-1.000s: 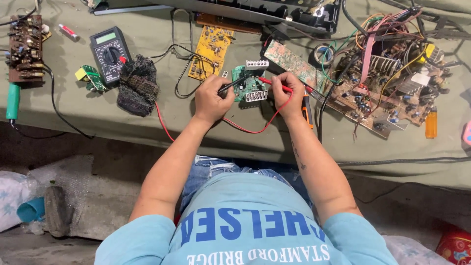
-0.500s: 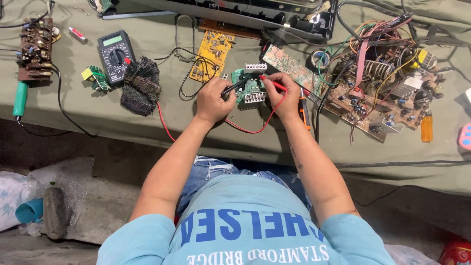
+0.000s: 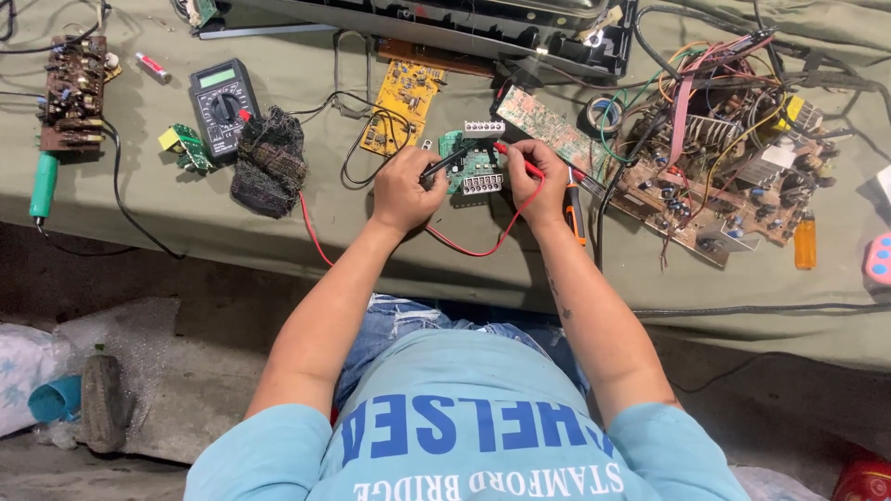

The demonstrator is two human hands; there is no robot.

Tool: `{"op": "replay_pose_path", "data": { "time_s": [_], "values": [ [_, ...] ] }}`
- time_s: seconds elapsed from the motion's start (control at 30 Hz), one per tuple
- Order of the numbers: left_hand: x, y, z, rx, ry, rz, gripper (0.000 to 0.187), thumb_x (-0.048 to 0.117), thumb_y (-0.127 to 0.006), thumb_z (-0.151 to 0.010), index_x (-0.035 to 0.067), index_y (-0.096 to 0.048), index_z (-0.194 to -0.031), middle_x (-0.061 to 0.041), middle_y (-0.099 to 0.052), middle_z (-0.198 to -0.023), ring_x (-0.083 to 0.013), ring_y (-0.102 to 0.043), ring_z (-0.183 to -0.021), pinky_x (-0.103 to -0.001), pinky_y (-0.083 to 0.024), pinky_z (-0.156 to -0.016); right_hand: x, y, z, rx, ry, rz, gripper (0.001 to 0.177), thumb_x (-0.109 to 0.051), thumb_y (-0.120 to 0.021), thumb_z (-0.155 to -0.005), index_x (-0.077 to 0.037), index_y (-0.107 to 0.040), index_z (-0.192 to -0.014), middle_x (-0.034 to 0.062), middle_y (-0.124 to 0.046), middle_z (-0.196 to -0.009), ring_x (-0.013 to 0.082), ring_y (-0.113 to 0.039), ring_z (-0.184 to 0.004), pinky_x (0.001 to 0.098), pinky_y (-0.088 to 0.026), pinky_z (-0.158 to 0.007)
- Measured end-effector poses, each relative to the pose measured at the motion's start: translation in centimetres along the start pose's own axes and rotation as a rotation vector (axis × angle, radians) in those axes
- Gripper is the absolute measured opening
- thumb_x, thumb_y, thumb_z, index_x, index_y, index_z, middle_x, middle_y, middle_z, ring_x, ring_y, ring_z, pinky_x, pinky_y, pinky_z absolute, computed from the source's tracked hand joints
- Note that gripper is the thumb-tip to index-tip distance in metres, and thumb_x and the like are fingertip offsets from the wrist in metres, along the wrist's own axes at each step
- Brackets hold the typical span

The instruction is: Testing electrical components on a circuit board using a digital multimeter to diagnose issues.

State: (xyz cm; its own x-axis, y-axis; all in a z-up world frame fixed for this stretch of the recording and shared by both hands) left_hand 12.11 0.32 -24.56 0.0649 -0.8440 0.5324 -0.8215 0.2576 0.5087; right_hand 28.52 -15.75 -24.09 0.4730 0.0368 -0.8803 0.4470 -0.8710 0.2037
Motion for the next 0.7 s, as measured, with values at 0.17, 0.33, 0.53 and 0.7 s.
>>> {"op": "replay_pose_path", "data": {
  "time_s": [0.17,0.33,0.53,0.7],
  "values": [
    [0.0,0.0,-0.1,-0.017,-0.029,-0.006,0.011,0.022,-0.073,-0.081,0.024,-0.069,-0.091,0.001,-0.056,-0.073,-0.0254,-0.066,-0.065,-0.034,-0.056,-0.063,0.3,0.1,0.2,-0.025,0.018,0.036,0.009,-0.013,-0.073,-0.095,-0.010,-0.077,-0.087,0.0076,-0.072,-0.069,0.0198,-0.070,-0.067,0.0315,-0.055,-0.066],
    [0.0,0.1,-0.1,-0.024,-0.055,-0.013,0.010,0.023,-0.073,-0.081,0.023,-0.070,-0.091,0.001,-0.055,-0.072,-0.0246,-0.066,-0.066,-0.033,-0.057,-0.064,0.6,0.2,0.4,0.006,0.025,0.025,0.010,-0.014,-0.071,-0.096,-0.010,-0.077,-0.088,0.0069,-0.072,-0.069,0.0197,-0.069,-0.067,0.0312,-0.055,-0.067],
    [0.2,0.3,-0.2,-0.037,-0.074,0.015,0.008,0.027,-0.072,-0.087,0.022,-0.070,-0.093,0.000,-0.056,-0.073,-0.0253,-0.067,-0.066,-0.034,-0.056,-0.065,-0.1,0.2,0.4,-0.021,0.043,0.035,0.010,-0.016,-0.073,-0.096,-0.010,-0.076,-0.088,0.0083,-0.072,-0.070,0.0239,-0.070,-0.068,0.0340,-0.055,-0.068],
    [0.7,0.8,-0.6,-0.023,-0.064,0.072,0.006,0.025,-0.070,-0.093,0.020,-0.072,-0.096,-0.001,-0.059,-0.073,-0.0256,-0.068,-0.068,-0.034,-0.056,-0.066,0.5,-0.1,0.4,-0.003,0.048,-0.031,0.010,-0.015,-0.071,-0.099,-0.009,-0.078,-0.094,0.0057,-0.074,-0.069,0.0171,-0.070,-0.065,0.0290,-0.055,-0.066]
  ]
}}
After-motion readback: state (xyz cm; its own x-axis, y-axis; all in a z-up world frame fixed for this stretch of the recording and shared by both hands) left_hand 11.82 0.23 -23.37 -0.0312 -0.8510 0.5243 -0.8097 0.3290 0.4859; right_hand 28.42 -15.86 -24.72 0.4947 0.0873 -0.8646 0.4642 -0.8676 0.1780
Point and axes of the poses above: each hand's wrist, its own z-axis away from the middle knuckle, its own y-axis out of the back of the hand, x = y × z, the point moved 2 cm from there along -z, towards the middle knuckle
